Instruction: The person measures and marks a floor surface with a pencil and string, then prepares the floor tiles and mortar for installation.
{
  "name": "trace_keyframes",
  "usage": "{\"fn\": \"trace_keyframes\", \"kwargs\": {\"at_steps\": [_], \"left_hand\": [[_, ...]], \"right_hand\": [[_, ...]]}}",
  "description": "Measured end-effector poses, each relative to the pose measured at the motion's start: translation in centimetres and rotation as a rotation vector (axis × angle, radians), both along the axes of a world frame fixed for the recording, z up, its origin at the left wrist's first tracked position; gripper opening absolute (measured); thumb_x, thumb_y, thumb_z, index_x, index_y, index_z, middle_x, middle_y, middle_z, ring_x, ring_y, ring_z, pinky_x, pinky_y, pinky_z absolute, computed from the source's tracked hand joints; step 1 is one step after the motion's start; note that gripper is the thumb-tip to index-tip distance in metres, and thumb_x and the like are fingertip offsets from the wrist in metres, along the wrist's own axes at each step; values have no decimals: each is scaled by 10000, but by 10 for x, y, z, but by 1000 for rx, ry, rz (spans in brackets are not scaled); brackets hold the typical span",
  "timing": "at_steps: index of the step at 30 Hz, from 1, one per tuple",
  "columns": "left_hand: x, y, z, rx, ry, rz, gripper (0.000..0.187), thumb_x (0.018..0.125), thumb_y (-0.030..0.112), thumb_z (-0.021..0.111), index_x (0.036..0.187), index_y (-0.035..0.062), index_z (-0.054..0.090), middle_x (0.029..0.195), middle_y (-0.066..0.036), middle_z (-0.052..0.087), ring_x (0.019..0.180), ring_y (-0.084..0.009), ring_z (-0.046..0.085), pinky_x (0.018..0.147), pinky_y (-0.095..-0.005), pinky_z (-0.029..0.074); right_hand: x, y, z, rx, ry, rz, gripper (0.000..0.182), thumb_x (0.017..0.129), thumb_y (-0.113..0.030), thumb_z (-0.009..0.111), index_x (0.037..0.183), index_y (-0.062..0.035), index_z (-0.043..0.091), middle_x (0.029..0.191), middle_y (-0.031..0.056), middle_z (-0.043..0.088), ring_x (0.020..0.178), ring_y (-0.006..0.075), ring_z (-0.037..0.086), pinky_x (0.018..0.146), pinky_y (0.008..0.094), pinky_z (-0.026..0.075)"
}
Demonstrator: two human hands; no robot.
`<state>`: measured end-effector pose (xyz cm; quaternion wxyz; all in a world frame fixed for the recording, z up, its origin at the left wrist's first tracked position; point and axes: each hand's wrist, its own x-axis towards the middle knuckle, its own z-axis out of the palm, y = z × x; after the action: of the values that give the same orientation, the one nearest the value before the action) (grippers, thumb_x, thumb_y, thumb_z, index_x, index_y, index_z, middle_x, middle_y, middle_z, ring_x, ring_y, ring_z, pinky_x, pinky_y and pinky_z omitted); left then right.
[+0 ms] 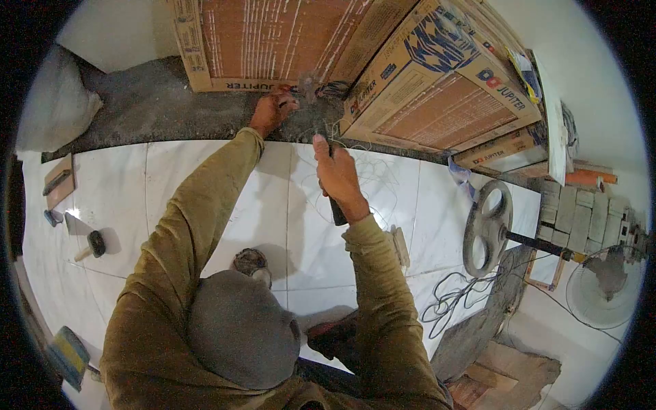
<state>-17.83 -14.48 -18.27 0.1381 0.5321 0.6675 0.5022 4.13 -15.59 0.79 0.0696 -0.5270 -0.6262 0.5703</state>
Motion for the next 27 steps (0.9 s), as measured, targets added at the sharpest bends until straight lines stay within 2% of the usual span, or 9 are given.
{"fn": "trace_keyframes", "kwargs": {"at_steps": [3, 6, 9, 11, 18, 19, 21, 23, 27], "left_hand": [[0, 3, 3, -72, 2, -18, 165, 833, 211, 694, 894, 60, 719, 1001, -134, 691, 990, -323, 641, 880, -414, 493], [1, 2, 1, -95, 11, -17, 178, 857, 215, 657, 904, 53, 712, 998, -135, 691, 996, -338, 637, 888, -413, 493], [1, -1, 8, -100, -20, -31, 185, 870, 222, 635, 909, 62, 719, 1025, -139, 688, 999, -341, 635, 891, -416, 494], [13, -7, 2, -99, -38, -54, 186, 867, 222, 638, 917, 64, 722, 1050, -143, 684, 1002, -342, 635, 895, -418, 493], [4, 4, -6, -51, -59, 30, 201, 849, 152, 653, 1018, 56, 702, 1091, -178, 665, 1014, -372, 624, 867, -441, 498], [2, 6, -6, 2, -321, -48, 206, 832, 152, 676, 1011, 55, 703, 1087, -183, 664, 1017, -375, 621, 870, -444, 496], [8, 4, -6, 40, -590, -130, 214, 815, 152, 698, 1005, 54, 704, 1082, -188, 664, 1020, -379, 619, 873, -448, 493], [5, -2, 9, -87, 26, 50, 180, 810, 163, 706, 953, 54, 716, 1050, -174, 673, 1006, -348, 628, 868, -428, 500], [3, 3, -4, 53, 80, 62, 150, 815, 174, 702, 907, 57, 726, 1033, -154, 678, 1004, -324, 629, 871, -419, 496]], "right_hand": [[-7, -6, 51, 82, 75, 21, 483, 1011, -471, 427, 816, -35, 503, 471, -7, 402, 349, 82, 395, 338, 247, 323], [-14, -11, 84, 235, 513, -53, 316, 1001, -343, 514, 888, -54, 575, 574, -66, 413, 478, 35, 355, 426, 231, 303], [-10, -12, -4, 328, 485, -157, 526, 1002, -504, 423, 707, -72, 476, 503, 10, 443, 375, 88, 402, 362, 252, 332], [4, 0, -36, -5, -166, 33, 565, 967, -548, 473, 640, -89, 446, 501, -4, 401, 366, 116, 395, 342, 308, 343], [15, -4, -34, 41, 29, -17, 537, 952, -561, 500, 711, -83, 454, 491, -11, 392, 350, 92, 378, 325, 270, 318], [13, -5, -31, 37, 49, -39, 530, 949, -561, 506, 723, -84, 455, 490, -12, 395, 348, 87, 376, 322, 263, 314], [12, -2, -34, 36, -45, -27, 638, 942, -576, 489, 708, 16, 524, 528, 80, 495, 384, 184, 497, 374, 340, 424], [8, 3, -46, -49, -75, 29, 628, 944, -571, 489, 698, 6, 515, 536, 80, 502, 373, 184, 491, 356, 333, 414], [3, -3, -4, -121, 43, -65, 502, 967, -535, 487, 753, -81, 477, 492, -18, 404, 345, 85, 379, 323, 252, 318]]}}
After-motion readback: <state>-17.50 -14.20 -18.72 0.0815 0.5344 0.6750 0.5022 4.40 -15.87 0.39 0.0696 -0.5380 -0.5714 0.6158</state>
